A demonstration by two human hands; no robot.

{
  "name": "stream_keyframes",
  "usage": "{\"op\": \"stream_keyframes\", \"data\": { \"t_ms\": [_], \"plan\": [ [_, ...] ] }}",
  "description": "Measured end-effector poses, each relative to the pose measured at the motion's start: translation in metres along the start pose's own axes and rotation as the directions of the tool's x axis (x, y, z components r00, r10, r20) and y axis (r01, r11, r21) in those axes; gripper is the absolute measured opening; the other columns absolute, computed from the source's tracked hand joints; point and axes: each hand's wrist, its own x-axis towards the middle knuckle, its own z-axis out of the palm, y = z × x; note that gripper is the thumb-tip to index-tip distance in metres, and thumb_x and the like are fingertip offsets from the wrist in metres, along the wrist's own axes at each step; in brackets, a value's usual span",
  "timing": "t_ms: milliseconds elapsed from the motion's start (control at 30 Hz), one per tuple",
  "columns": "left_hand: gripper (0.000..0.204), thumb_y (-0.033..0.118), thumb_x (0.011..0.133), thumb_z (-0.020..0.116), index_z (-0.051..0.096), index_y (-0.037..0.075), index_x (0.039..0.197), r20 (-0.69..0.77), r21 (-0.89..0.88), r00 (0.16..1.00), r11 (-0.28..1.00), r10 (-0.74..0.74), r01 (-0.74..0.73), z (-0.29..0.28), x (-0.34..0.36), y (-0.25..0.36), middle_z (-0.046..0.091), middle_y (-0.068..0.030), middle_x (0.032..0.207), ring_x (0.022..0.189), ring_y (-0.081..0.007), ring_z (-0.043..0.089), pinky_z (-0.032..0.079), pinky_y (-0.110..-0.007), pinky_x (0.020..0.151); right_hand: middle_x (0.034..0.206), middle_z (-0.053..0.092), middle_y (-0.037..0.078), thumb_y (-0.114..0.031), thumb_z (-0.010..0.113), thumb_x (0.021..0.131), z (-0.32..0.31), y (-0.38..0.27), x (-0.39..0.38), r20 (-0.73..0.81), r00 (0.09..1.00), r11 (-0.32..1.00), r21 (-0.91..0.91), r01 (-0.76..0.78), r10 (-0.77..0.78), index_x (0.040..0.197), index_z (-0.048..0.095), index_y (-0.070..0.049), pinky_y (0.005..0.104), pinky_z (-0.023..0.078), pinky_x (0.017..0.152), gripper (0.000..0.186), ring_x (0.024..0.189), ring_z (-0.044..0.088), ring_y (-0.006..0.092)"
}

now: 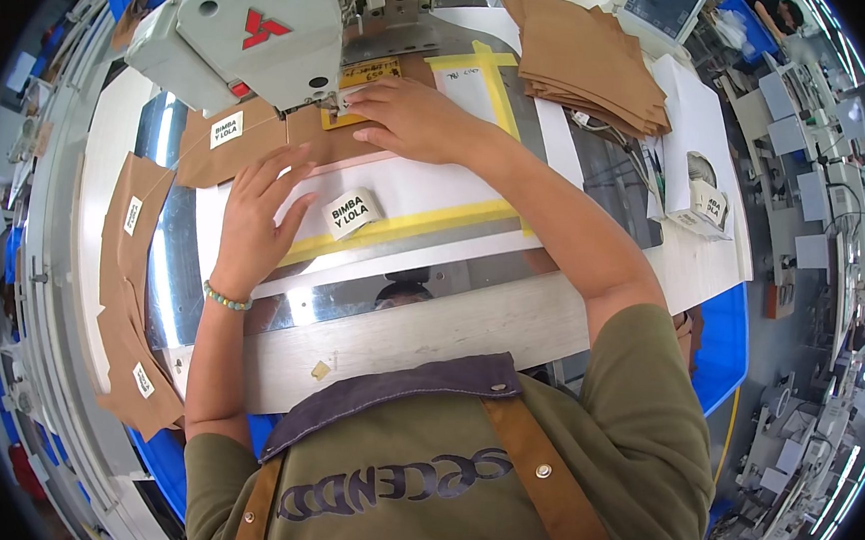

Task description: The person positions fabric pieces and labels into a sewing machine jig, stitches the labels onto the fabric pieces using the machine, and stacks the completed pieces.

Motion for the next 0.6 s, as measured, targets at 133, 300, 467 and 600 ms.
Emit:
{"op": "stream_keyframes", "data": {
  "t_ms": [133,300,467,600],
  "plan": [
    [0.036,0.014,0.095,0.08,0.075,0.004,0.129,0.031,0.044,0.999,0.999,-0.017,0.015,-0.009,0.003,-0.007,0.071,-0.0095,0.144,0.136,-0.0355,0.063,0.051,-0.048,0.112,0.16,0.059,0.012,-0.04,0.06,0.112,0.001,-0.001,0.003,0.023,0.998,0.999,0.002,-0.054,0.054,0.151,0.064,-0.004,0.045,0.04,0.128,0.052,0.151,0.048,0.0319],
    [0.041,0.015,0.095,0.08,0.073,0.002,0.133,0.115,0.072,0.993,0.997,-0.025,0.017,-0.011,0.003,-0.018,0.07,-0.0113,0.145,0.139,-0.0372,0.061,0.05,-0.049,0.115,0.164,0.056,0.012,-0.043,0.058,0.113,-0.006,-0.003,-0.012,-0.01,0.999,0.998,-0.035,-0.05,0.05,0.152,0.063,-0.003,0.0449,0.036,0.131,0.056,0.155,0.045,0.0304],
    [0.046,0.018,0.096,0.08,0.07,0.001,0.138,0.169,0.087,0.985,0.996,-0.026,0.012,-0.009,0.006,-0.035,0.066,-0.0143,0.15,0.145,-0.0415,0.055,0.048,-0.051,0.118,0.158,0.062,0.011,-0.028,0.068,0.109,-0.039,0.027,-0.058,-0.335,0.937,0.994,-0.006,-0.108,0.1,0.145,0.069,-0.008,0.0455,0.038,0.129,0.041,0.154,0.049,0.0319],
    [0.054,0.025,0.099,0.078,0.065,0.001,0.146,0.159,0.069,0.987,0.997,0.022,-0.034,0.004,0.018,-0.045,0.06,-0.0163,0.157,0.153,-0.0439,0.046,0.044,-0.051,0.123,0.147,0.071,0.01,-0.02,0.07,0.108,-0.047,0.054,-0.071,-0.505,0.827,0.953,-0.028,-0.303,0.248,0.132,0.077,-0.007,0.0423,0.044,0.123,0.029,0.148,0.056,0.0306]
  ]
}}
